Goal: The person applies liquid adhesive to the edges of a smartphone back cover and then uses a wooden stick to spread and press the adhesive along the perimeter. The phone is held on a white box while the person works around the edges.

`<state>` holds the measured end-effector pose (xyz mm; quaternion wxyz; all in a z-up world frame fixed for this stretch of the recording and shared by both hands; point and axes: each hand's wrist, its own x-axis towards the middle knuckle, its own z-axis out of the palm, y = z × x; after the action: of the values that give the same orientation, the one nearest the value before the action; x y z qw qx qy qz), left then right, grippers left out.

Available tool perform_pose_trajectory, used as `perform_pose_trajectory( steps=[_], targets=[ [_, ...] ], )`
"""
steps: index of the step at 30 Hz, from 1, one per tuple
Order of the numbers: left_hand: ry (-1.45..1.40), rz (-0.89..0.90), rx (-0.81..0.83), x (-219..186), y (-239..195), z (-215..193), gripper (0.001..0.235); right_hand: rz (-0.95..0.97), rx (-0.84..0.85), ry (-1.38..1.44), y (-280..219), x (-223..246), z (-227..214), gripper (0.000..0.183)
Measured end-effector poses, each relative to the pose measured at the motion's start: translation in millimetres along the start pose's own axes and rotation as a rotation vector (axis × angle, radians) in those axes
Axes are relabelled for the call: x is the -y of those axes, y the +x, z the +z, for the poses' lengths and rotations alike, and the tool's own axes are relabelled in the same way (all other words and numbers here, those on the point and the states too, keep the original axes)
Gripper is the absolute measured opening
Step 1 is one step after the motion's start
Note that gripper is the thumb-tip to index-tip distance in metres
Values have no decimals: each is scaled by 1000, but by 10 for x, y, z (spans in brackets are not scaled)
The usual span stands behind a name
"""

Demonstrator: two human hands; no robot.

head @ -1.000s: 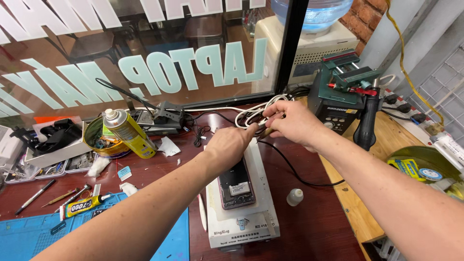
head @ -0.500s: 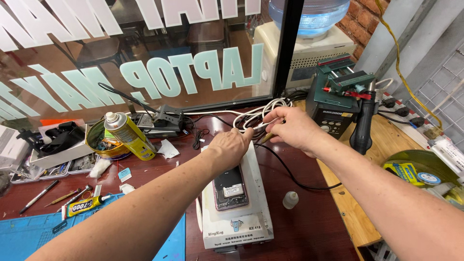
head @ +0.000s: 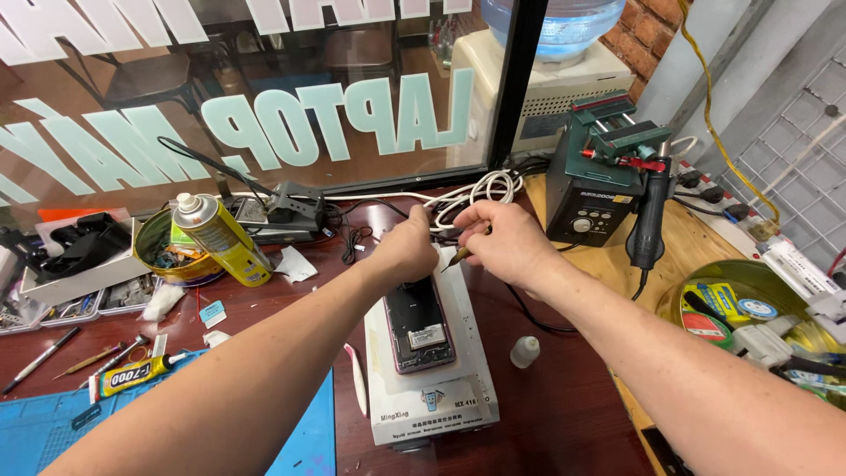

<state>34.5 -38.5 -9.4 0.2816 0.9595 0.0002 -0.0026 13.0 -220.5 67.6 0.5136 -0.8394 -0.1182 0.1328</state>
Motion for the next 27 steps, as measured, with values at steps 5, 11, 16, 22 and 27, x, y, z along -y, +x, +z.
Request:
perform_pose_trajectory(
  steps=[5,11,16,22,27],
  targets=[
    [-670,-122,6,190,-38,-293,58,-62,-21,-28,-72,-26,143,25],
    [-834,-384,1,608,-432,-561,68,-52,-35,-54,-80,16,212,26],
    [-1076,-516,16,952,-699,-446,77,-23,1,-120,-44,58,240,29],
    [-812,-521,-31,996,-838,-125,66,-188,66,-356,-25,100,220,36],
    [-455,-257,-125,912,-916,72,62,-232,137,-432,-46,232,255,37]
  ],
)
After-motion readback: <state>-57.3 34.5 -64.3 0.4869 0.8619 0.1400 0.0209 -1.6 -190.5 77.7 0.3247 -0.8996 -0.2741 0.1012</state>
